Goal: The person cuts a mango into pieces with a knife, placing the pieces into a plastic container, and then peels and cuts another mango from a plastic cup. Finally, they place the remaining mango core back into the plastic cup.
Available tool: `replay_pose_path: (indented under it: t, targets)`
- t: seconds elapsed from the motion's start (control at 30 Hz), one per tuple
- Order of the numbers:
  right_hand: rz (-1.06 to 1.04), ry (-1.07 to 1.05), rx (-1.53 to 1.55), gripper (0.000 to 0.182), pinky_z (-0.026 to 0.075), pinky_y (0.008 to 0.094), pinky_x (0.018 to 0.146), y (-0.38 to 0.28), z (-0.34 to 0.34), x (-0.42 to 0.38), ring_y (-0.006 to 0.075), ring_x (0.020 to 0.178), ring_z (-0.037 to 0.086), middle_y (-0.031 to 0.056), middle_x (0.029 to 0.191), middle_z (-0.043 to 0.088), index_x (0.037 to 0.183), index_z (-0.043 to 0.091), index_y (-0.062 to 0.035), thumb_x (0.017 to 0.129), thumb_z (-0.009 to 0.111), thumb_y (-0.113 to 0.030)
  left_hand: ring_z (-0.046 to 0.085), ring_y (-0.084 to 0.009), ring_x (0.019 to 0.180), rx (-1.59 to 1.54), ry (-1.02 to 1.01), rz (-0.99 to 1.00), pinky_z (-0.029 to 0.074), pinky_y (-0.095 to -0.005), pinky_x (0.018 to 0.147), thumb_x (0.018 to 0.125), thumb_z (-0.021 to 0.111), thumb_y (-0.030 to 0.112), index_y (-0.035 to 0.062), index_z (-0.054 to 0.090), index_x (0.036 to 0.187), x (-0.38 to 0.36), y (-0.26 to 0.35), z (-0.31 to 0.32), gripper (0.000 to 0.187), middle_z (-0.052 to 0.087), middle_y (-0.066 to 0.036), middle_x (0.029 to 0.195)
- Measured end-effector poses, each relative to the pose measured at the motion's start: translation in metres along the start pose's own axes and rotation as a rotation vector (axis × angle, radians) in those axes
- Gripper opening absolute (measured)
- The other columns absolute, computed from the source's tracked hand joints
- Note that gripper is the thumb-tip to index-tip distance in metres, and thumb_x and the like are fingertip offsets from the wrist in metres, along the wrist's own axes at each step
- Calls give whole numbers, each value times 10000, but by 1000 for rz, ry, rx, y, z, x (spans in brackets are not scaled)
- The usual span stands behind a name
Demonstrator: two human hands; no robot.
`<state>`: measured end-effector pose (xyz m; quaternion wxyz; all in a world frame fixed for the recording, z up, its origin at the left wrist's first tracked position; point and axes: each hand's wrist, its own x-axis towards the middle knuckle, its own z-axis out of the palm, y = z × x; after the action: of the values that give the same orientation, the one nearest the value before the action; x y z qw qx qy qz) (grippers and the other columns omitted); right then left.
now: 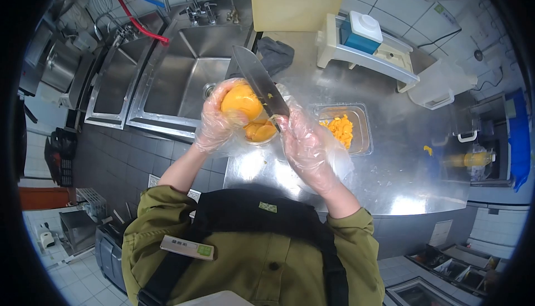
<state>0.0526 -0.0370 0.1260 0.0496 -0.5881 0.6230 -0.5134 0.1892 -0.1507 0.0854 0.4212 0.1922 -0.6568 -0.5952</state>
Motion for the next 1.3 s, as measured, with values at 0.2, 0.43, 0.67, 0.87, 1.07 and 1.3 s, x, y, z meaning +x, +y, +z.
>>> replay_pose_path:
  t: [0.2, 0.43, 0.67, 0.87, 1.07, 1.3]
  targets:
    - [-23, 28, -15, 266, 466, 294, 657, 9, 8, -6, 254, 722, 604, 140, 844, 612, 1093, 554, -25, 829, 567, -53, 553, -148, 923, 174, -75, -35, 469, -277, 811, 634, 773, 111, 22, 501, 1101, 1, 9, 4, 548, 541, -56, 1016]
    - [-124, -88, -69, 425, 459, 271, 561, 19, 8, -9, 231, 644, 596, 164, 872, 605, 1212, 454, -15, 802, 540, 61, 563, -121, 834, 161, 38, -30, 467, -249, 750, 670, 748, 140, 19, 533, 1005, 4, -3, 10, 416, 558, -22, 837]
    - [-94, -180, -406, 419, 440, 350, 463, 15, 19, -20, 273, 530, 572, 158, 677, 586, 1214, 424, 30, 817, 532, -47, 559, -108, 813, -170, 323, 19, 474, -250, 725, 734, 704, 105, 27, 498, 1060, 20, -8, 12, 394, 584, -39, 894]
    - [-226, -130, -512, 375, 443, 371, 448, 25, 43, -21, 281, 469, 551, 143, 656, 587, 1180, 432, 52, 838, 495, -89, 536, -94, 852, -414, 460, -205, 463, -242, 734, 801, 648, 149, 31, 474, 1076, 19, -20, 37, 346, 550, -45, 977]
    - [-112, -167, -395, 282, 445, 397, 485, 35, 60, -19, 318, 530, 562, 142, 576, 559, 1109, 484, 2, 862, 467, -132, 524, -153, 929, -752, 402, -207, 468, -312, 783, 855, 539, 352, 76, 385, 1188, 12, -22, 51, 459, 504, -71, 1052]
    - [460, -471, 338, 245, 414, 249, 503, 43, 26, 4, 86, 522, 460, 8, 637, 553, 832, 596, -19, 882, 530, -249, 533, -304, 953, -1352, 65, -567, 428, -423, 872, 867, 436, 481, 83, 502, 1047, 21, -10, 12, 442, 550, -171, 994]
